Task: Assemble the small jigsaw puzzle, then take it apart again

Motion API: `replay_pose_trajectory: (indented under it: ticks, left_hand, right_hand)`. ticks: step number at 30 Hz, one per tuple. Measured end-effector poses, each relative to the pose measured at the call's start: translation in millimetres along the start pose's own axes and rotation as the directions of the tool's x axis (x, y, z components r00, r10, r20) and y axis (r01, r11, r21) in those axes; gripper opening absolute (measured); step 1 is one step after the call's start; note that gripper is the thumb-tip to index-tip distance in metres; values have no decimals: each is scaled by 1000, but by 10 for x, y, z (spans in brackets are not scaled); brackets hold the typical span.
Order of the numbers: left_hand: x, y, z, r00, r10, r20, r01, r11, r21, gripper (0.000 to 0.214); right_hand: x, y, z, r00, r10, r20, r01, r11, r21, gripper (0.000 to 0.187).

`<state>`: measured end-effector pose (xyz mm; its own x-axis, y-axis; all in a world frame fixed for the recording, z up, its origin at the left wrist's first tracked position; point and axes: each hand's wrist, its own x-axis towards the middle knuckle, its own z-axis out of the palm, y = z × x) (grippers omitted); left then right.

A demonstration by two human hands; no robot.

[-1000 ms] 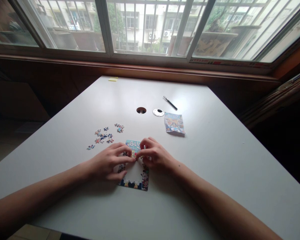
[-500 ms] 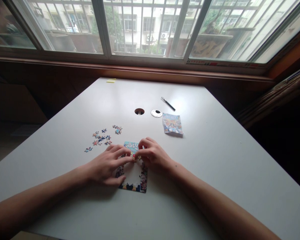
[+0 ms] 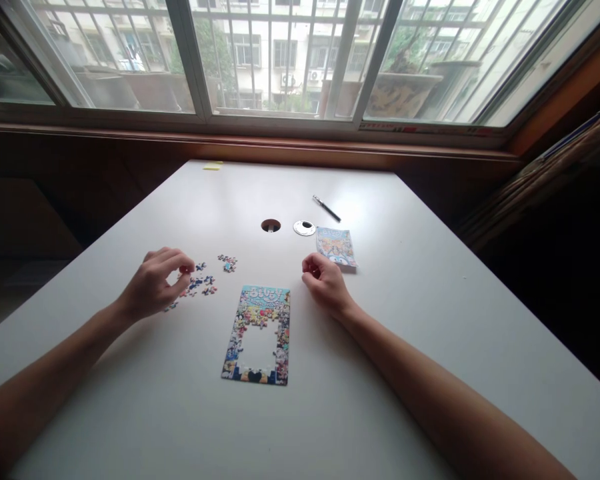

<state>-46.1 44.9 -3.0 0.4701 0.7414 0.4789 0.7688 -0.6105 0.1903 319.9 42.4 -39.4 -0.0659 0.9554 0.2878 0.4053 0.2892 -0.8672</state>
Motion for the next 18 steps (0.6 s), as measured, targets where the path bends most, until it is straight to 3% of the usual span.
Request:
replay_pose_trajectory:
  ticks: [7, 18]
  left_hand:
    - [-4, -73, -27, 994, 5, 109, -10, 999, 39, 9]
    - [16, -256, -65, 986, -42, 158, 39, 999, 21, 10]
  right_hand:
    - [-5, -5, -10, 1000, -7, -3, 7, 1000, -22, 9]
    - [-10, -16, -18, 1000, -12, 12, 13, 998, -55, 10]
